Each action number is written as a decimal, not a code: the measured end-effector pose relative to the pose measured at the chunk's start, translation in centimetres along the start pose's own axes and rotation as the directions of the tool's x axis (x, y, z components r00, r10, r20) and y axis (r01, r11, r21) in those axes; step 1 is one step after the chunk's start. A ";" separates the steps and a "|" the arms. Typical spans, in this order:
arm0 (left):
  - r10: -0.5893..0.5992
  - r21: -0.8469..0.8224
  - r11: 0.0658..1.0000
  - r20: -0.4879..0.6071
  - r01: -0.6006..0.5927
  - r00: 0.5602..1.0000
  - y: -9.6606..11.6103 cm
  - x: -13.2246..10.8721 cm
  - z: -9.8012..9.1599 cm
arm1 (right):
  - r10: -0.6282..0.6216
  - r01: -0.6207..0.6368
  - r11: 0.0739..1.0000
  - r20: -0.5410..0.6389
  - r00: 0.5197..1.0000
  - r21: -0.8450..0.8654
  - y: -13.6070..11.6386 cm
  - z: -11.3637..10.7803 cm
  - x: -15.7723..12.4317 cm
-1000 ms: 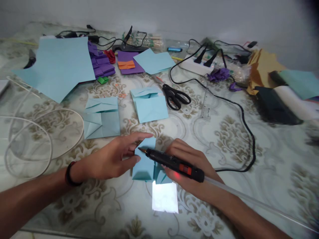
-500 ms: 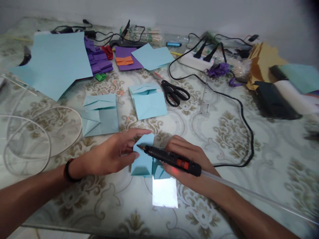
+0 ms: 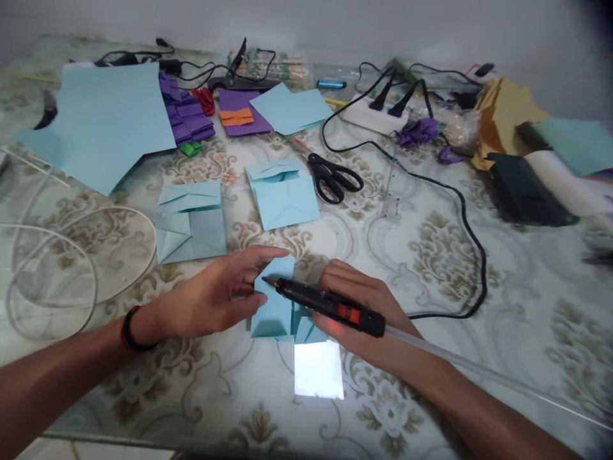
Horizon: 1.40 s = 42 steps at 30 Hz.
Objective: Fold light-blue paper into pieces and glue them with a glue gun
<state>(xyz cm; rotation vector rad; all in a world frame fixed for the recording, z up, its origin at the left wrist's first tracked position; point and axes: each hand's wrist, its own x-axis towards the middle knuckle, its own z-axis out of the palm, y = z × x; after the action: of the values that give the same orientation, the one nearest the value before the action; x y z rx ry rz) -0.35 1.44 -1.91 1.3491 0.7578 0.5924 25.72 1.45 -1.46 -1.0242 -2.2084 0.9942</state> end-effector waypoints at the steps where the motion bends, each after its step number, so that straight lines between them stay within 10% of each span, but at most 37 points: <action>1: 0.006 0.000 1.000 -0.002 -0.006 1.000 0.0 0.0 0.0 | 0.002 -0.002 1.000 0.000 1.000 0.000 0.0 0.0 0.0; 42: -0.038 0.000 0.999 -0.012 0.038 0.999 -0.2 -0.2 -0.2 | 0.073 -0.077 0.997 -0.139 0.988 -0.022 0.5 -0.1 -0.3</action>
<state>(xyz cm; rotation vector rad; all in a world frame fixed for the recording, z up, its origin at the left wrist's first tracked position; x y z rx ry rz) -0.67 1.38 -2.11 1.3300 0.7918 0.5712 26.17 1.49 -1.82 -1.1611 -2.0896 0.8987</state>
